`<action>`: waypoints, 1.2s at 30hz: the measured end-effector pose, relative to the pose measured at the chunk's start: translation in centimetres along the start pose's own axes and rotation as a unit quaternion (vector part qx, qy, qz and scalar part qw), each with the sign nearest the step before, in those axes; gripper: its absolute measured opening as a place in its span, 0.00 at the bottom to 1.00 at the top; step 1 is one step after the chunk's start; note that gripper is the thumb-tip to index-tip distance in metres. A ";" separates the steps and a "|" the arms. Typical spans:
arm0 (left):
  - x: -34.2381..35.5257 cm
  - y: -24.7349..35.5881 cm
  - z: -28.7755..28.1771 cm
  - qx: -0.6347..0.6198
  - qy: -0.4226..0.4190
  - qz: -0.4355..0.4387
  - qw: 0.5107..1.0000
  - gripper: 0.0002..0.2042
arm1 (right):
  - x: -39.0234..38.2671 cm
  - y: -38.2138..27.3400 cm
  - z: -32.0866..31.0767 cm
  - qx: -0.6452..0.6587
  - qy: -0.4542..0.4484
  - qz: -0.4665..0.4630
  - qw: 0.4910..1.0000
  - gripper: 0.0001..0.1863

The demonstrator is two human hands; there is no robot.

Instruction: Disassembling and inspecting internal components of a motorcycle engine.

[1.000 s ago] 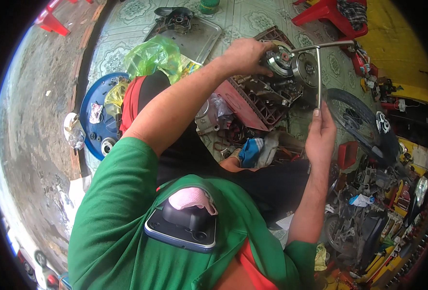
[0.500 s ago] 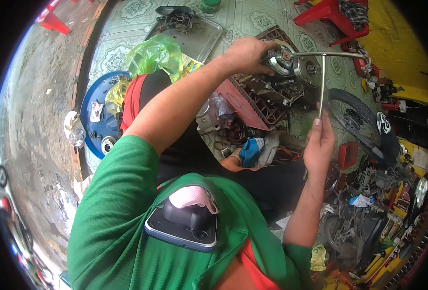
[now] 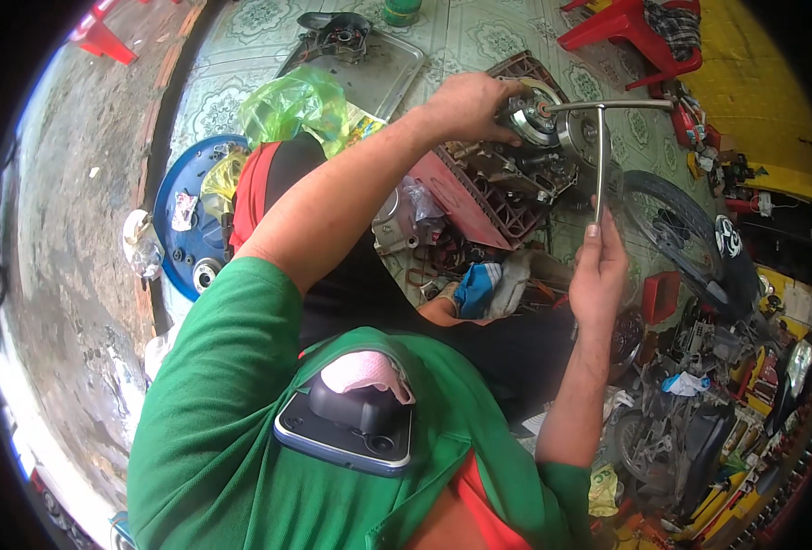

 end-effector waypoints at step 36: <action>4.9 6.8 -3.6 0.061 -0.017 -0.034 0.997 0.19 | -13.9 49.7 -15.2 -0.400 -0.163 0.315 0.845 0.18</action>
Point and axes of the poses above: each hand's wrist, its own x-axis towards the middle knuckle, its own z-axis out of the palm, y = z × x, the point moved 10 cm from there along x, towards the middle knuckle, and after that the axes turned 5 degrees about z, right-handed, at the moved point
